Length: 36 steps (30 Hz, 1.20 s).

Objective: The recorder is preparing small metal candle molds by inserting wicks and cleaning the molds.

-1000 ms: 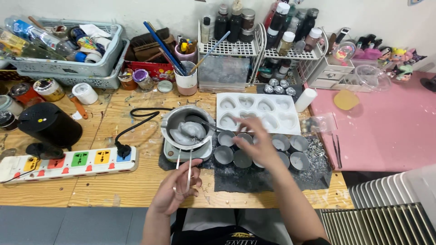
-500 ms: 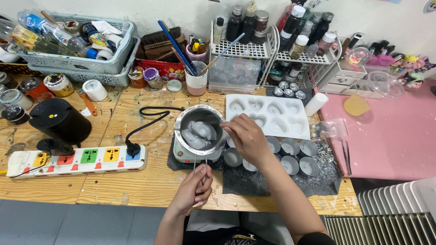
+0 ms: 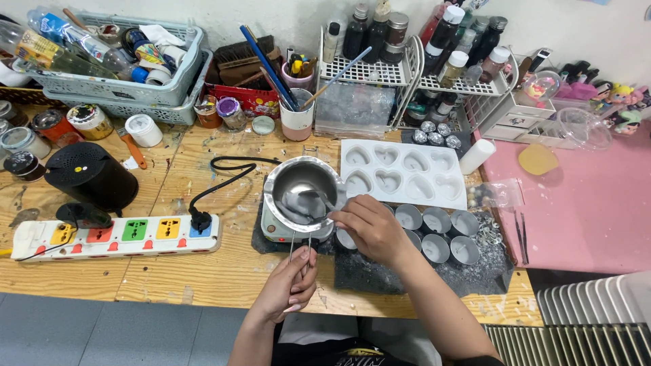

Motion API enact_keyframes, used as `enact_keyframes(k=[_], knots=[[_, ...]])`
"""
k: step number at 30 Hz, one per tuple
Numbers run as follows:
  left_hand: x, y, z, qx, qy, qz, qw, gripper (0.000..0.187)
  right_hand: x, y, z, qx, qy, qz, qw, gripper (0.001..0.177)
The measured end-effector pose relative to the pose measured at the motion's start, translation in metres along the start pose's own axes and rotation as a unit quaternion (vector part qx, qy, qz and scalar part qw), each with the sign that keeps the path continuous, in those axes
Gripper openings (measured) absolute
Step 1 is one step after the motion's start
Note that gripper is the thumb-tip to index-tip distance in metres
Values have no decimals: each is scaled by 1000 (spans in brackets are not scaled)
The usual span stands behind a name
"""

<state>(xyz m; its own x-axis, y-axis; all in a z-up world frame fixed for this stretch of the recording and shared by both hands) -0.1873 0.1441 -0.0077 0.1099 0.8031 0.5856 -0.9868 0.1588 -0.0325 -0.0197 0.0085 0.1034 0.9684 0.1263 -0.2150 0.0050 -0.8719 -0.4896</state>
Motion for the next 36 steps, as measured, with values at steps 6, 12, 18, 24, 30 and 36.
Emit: enact_keyframes(k=[6, 12, 18, 24, 30, 36], knots=[[2, -1, 4, -1, 2, -3, 1000, 26, 2, 4, 2, 14, -3, -18, 1000, 20], [4, 0, 6, 5, 9, -4, 1000, 28, 7, -1, 0, 6, -8, 17, 1000, 19], [6, -2, 9, 2, 14, 2, 1000, 27, 5, -8, -3, -27, -36, 52, 998, 15], [4, -3, 3, -1, 5, 9, 1000, 25, 8, -17, -3, -28, -86, 90, 992, 8], [2, -3, 8, -2, 12, 8, 1000, 27, 3, -19, -2, 7, -50, 85, 995, 6], [-1, -2, 0, 4, 14, 0, 1000, 27, -11, -11, -7, 38, -75, 56, 995, 9]])
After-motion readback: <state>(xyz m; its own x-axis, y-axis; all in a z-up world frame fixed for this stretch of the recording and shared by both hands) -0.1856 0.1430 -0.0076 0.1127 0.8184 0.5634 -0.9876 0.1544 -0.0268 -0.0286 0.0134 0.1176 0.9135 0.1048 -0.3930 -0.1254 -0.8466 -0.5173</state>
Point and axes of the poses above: each hand's wrist, its own y-axis away from the middle knuckle, its own z-axis out of the palm, x = y × z, the point moved 1 cm from there along -y, towards the middle knuckle, and after that the axes turned 14 degrees about -x, right-handed, at the moved point
